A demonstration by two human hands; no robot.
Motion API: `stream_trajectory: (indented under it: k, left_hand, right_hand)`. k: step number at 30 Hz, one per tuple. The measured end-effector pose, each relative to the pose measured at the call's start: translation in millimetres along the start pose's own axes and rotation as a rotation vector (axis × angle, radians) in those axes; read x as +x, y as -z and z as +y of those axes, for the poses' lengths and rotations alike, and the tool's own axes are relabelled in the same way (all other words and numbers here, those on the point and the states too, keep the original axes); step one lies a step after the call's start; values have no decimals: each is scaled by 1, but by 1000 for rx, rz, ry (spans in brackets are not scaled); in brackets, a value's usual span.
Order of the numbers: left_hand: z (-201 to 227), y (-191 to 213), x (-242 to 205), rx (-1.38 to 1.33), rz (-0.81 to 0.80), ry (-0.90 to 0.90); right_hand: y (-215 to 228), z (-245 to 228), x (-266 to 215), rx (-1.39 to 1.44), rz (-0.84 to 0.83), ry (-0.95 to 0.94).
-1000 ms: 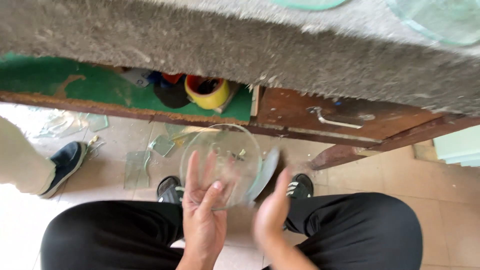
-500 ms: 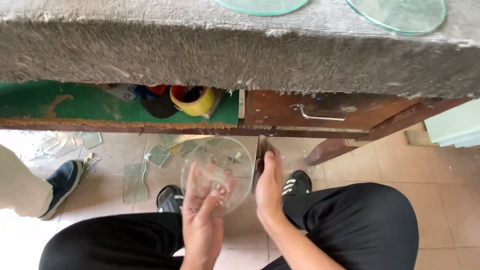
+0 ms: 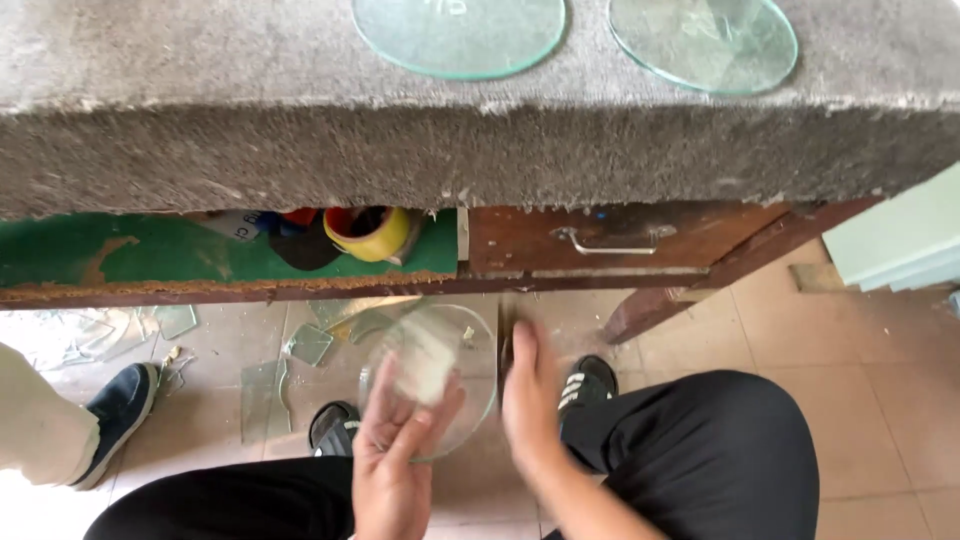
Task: Manually grinding and smoothing the sharp edges of circular glass panes using a handheld abrasive stone.
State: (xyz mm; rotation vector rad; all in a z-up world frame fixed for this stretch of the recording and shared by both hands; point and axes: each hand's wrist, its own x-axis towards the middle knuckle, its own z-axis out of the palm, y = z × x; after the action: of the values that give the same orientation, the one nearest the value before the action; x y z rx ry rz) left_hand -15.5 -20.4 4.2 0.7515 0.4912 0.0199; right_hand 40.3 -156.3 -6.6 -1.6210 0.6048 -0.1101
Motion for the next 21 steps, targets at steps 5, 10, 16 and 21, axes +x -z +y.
stream_trajectory:
  k: [5, 10, 16, 21]
  left_hand:
    - [-19, 31, 9, 51, -274, -172]
    - [-23, 30, 6, 208, -313, -144]
    - [-24, 39, 15, 238, -365, -195]
    - [-17, 31, 10, 421, -406, -210]
  right_hand:
    - [8, -11, -4, -69, -33, 409]
    - [15, -45, -8, -9, -101, 236]
    - [14, -39, -3, -57, -86, 172]
    - [18, -37, -3, -252, -102, 433]
